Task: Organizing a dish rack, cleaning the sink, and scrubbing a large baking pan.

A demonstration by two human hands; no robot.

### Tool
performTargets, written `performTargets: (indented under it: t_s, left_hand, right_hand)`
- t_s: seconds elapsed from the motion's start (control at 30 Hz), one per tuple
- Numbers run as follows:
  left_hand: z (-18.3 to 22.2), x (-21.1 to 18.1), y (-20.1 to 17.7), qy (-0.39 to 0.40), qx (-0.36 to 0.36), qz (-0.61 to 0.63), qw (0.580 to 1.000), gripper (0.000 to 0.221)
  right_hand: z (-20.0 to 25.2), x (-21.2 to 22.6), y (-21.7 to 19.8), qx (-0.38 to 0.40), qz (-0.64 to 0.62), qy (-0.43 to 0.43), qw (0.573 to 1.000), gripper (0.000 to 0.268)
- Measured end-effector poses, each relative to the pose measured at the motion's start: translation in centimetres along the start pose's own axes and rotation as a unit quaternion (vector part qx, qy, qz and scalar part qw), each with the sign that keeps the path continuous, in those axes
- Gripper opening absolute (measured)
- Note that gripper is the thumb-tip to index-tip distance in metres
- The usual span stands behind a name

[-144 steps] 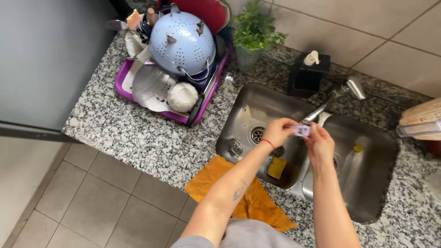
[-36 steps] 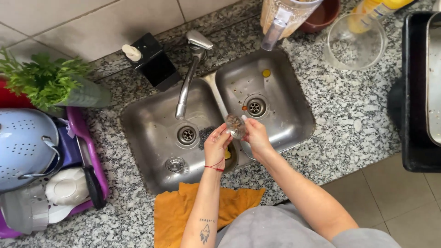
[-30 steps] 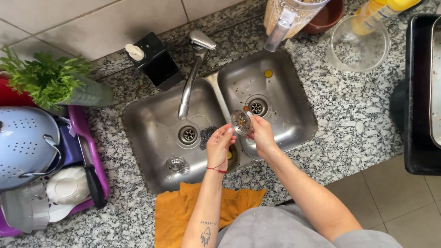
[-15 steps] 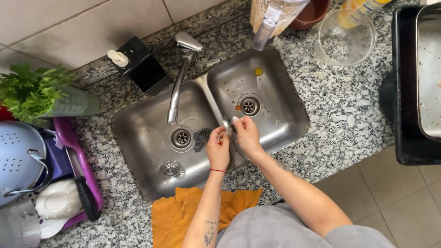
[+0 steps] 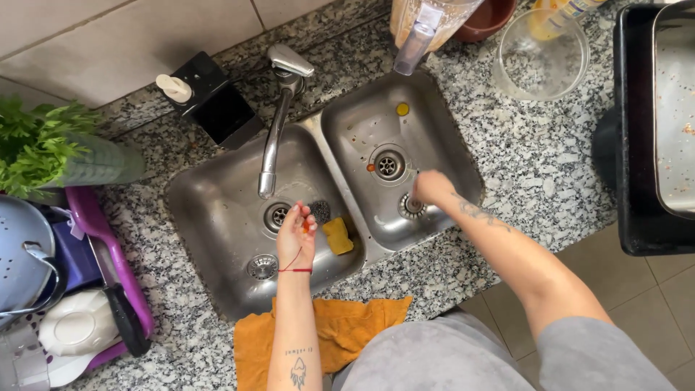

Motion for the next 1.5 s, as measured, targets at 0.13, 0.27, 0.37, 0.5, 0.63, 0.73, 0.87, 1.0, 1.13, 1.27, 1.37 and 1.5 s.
performTargets:
  t_s: [0.13,0.27,0.37,0.5,0.63,0.73,0.87,1.0,1.13,1.27,1.37,1.5]
  left_hand:
    - [0.4,0.7,-1.4,-0.002,0.008,-0.002,1.000,0.014]
    - [1.1,0.6,-1.9,-0.003,-0.004,-0.013,1.000,0.015]
    - [1.8,0.3,-2.4,-0.006,-0.019,-0.026,0.999,0.015]
    - [2.3,0.1,-2.3,-0.007,-0.029,-0.033,0.999,0.015]
    - [2.4,0.5,-2.3,-0.013,-0.035,-0.032,0.999,0.016]
    - [1.6,1.2,-2.3,-0.014,-0.028,-0.032,0.999,0.016]
    - [0.5,1.9,-1.2,-0.016,-0.011,-0.039,0.999,0.015]
    - [0.5,2.3,1.2,-0.017,0.023,-0.059,0.998,0.016]
    - [1.1,2.4,4.3,-0.017,0.053,-0.073,0.996,0.019]
    - [-0.3,3.1,7.7,-0.038,0.075,-0.036,0.996,0.016]
    - [-1.9,3.8,9.2,-0.041,0.078,0.004,0.996,0.015]
    - [-3.1,3.6,9.0,-0.074,0.071,0.065,0.993,0.014]
  right_hand:
    - [-3.3,-2.2,-0.9,-0.161,0.045,-0.045,0.985,0.014]
    - [-5.3,-3.0,0.1,-0.131,0.022,-0.162,0.978,0.031]
    - [-6.5,-3.9,1.9,-0.123,0.043,-0.208,0.970,0.024]
    - [-6.0,-3.4,2.1,-0.137,0.150,-0.249,0.947,0.007]
    - [-6.9,-3.7,2.3,-0.122,0.168,-0.255,0.944,0.008]
    - [-8.0,-4.3,2.6,-0.107,0.167,-0.259,0.945,0.010]
    - [-8.9,-4.6,2.7,-0.075,0.179,-0.245,0.950,0.007]
    - [-9.3,-5.0,3.0,-0.052,0.106,-0.198,0.973,0.008]
    - [-7.5,-2.7,1.0,-0.086,-0.024,-0.174,0.981,0.006]
    - [-0.7,5.0,-3.3,-0.140,-0.352,-0.243,0.893,0.017]
    - [3.8,10.3,-4.9,-0.137,-0.365,-0.361,0.847,0.014]
    - [5.3,12.1,-6.1,-0.195,-0.182,-0.483,0.834,0.016]
Point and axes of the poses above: each hand's wrist, its own z-axis away from the middle knuckle, its own y-axis out of the palm, x = y × z, the point moved 3 cm from there along -z, towards the middle knuckle, and after that the axes turned 10 degrees about -z, right-handed, at the moved point
